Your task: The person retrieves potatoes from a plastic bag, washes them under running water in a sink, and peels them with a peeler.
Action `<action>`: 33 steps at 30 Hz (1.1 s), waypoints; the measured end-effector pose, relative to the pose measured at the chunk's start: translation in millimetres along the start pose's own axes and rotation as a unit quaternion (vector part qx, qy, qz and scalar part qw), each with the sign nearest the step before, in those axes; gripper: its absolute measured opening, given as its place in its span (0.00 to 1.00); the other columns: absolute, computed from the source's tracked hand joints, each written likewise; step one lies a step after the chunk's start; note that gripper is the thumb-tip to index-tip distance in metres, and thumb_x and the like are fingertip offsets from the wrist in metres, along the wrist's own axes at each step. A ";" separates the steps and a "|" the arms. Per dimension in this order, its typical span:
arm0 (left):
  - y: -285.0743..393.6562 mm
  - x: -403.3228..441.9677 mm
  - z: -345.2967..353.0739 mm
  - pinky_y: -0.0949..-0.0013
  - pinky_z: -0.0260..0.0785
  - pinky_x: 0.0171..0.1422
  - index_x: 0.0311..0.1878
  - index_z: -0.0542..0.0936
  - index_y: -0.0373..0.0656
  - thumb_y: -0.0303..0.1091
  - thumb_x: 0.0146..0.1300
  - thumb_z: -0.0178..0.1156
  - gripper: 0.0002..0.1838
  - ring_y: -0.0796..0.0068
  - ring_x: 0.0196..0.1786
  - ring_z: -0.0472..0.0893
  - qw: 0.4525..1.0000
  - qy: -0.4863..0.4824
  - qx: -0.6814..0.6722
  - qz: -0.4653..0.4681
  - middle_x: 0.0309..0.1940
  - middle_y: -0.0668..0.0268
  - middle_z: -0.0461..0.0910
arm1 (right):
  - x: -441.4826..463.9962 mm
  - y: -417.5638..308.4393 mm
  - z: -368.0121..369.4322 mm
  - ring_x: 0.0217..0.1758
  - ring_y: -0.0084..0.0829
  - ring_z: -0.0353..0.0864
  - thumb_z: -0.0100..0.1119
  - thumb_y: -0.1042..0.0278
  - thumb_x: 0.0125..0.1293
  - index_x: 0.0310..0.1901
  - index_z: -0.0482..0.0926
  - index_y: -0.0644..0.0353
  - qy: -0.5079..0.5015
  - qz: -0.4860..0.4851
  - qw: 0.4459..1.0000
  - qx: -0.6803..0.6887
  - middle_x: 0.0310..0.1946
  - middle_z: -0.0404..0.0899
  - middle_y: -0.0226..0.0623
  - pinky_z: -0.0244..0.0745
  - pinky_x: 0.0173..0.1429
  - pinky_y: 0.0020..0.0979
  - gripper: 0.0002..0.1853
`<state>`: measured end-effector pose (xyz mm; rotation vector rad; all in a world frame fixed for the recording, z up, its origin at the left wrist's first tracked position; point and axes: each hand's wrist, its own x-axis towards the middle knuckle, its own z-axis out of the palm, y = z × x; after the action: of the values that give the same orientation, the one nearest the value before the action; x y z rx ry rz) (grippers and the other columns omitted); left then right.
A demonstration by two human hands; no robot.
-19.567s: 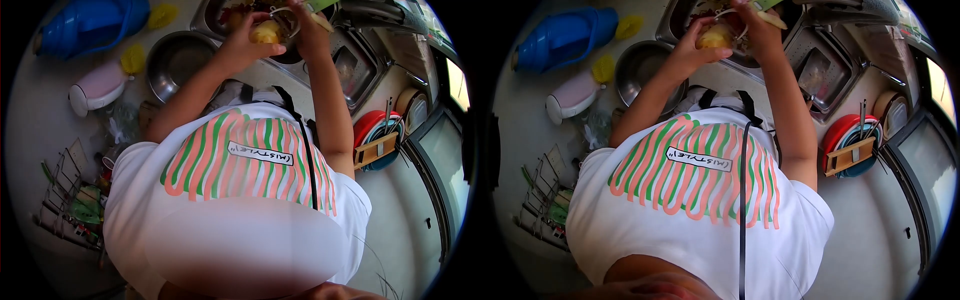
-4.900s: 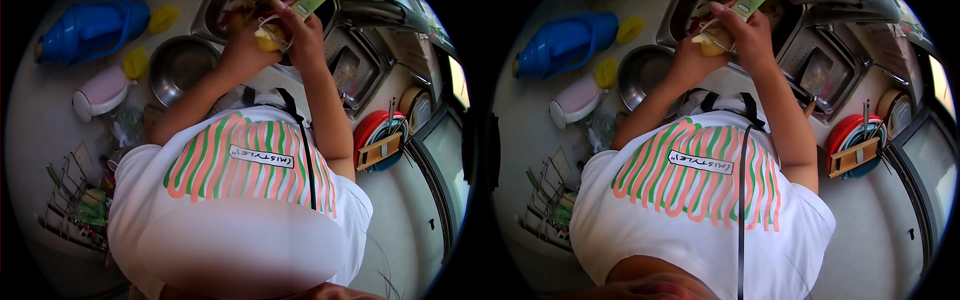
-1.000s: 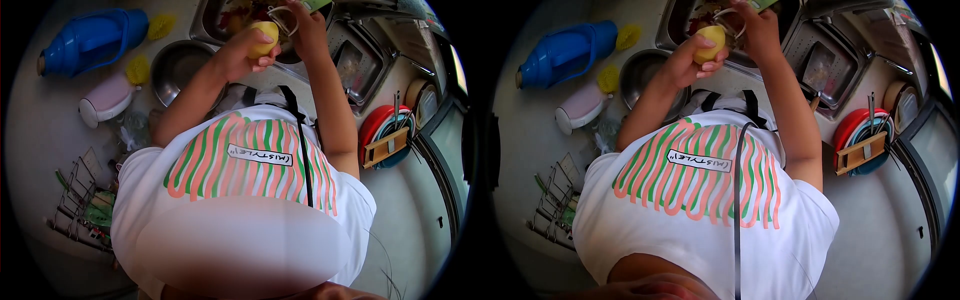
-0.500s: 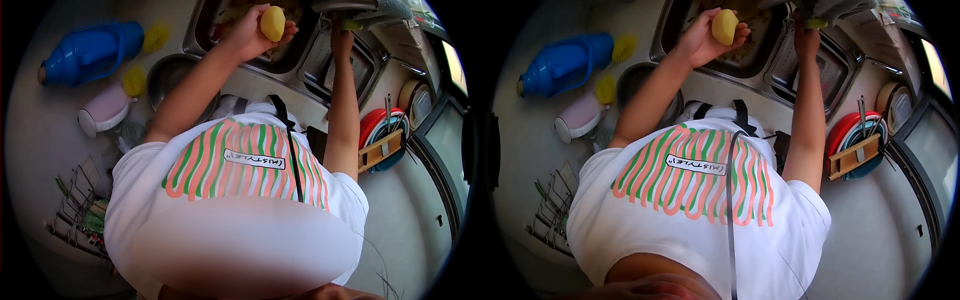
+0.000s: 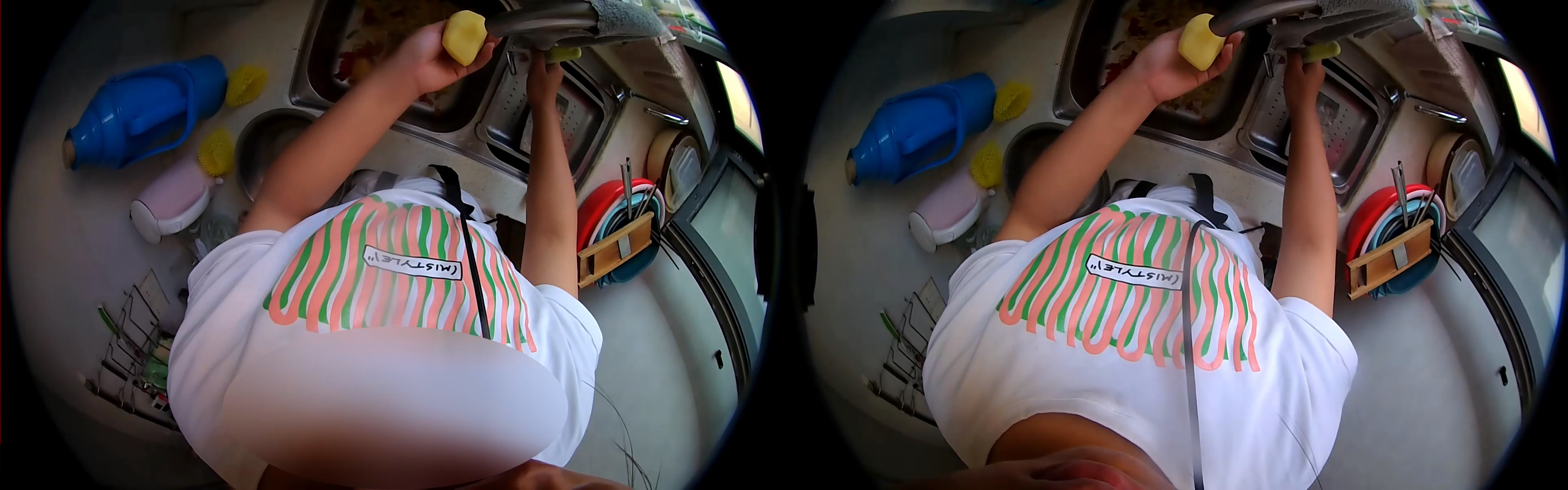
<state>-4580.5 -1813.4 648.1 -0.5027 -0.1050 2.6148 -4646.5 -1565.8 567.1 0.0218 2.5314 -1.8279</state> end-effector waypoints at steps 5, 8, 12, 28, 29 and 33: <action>-8.3 5.8 6.8 0.61 0.78 0.55 0.59 0.70 0.37 0.47 0.77 0.45 0.22 0.61 0.51 0.79 0.994 0.041 0.092 0.050 0.51 0.54 0.76 | -3.6 5.0 -2.8 0.31 0.23 0.78 0.60 0.62 0.70 0.46 0.80 0.67 0.011 0.007 1.000 0.003 0.28 0.82 0.34 0.72 0.37 0.31 0.14; -2.8 8.6 6.1 0.64 0.80 0.41 0.45 0.78 0.48 0.53 0.74 0.52 0.18 0.70 0.39 0.81 0.996 0.035 0.071 0.034 0.36 0.69 0.79 | -5.2 9.5 -3.5 0.31 0.24 0.79 0.61 0.62 0.70 0.46 0.80 0.67 0.014 0.002 1.000 -0.025 0.29 0.83 0.35 0.72 0.37 0.32 0.14; 1.1 19.3 -16.2 0.63 0.82 0.43 0.48 0.78 0.49 0.48 0.73 0.57 0.13 0.67 0.38 0.80 0.996 0.059 0.045 0.047 0.38 0.66 0.79 | -9.4 6.0 -4.6 0.32 0.26 0.80 0.61 0.61 0.69 0.47 0.79 0.67 0.003 0.011 1.000 -0.029 0.31 0.84 0.37 0.74 0.39 0.34 0.16; 5.7 -23.7 -4.8 0.56 0.76 0.67 0.66 0.62 0.27 0.46 0.77 0.46 0.29 0.50 0.63 0.76 0.995 0.078 -0.043 0.049 0.62 0.43 0.71 | 5.6 3.6 36.1 0.41 0.42 0.83 0.62 0.65 0.64 0.42 0.82 0.67 0.158 -0.216 0.953 -0.139 0.35 0.83 0.46 0.75 0.44 0.39 0.13; 9.1 -29.5 -1.2 0.56 0.76 0.67 0.65 0.64 0.27 0.46 0.77 0.47 0.29 0.50 0.63 0.76 0.996 0.066 -0.057 0.035 0.62 0.44 0.72 | 6.0 -15.0 49.9 0.41 0.43 0.83 0.62 0.65 0.64 0.42 0.83 0.66 0.181 -0.223 0.954 -0.086 0.34 0.83 0.47 0.75 0.44 0.39 0.12; 7.0 -53.5 21.7 0.57 0.77 0.66 0.62 0.68 0.29 0.44 0.75 0.50 0.25 0.50 0.62 0.77 0.995 0.024 -0.098 0.006 0.61 0.46 0.73 | 13.0 -16.1 54.9 0.42 0.39 0.83 0.61 0.66 0.66 0.44 0.82 0.66 0.171 -0.183 0.957 -0.143 0.38 0.84 0.43 0.75 0.44 0.38 0.12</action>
<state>-4547.6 -1844.1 685.0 -0.6357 -0.3474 2.6158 -4659.4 -1622.9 564.9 -0.1614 3.2124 -1.6559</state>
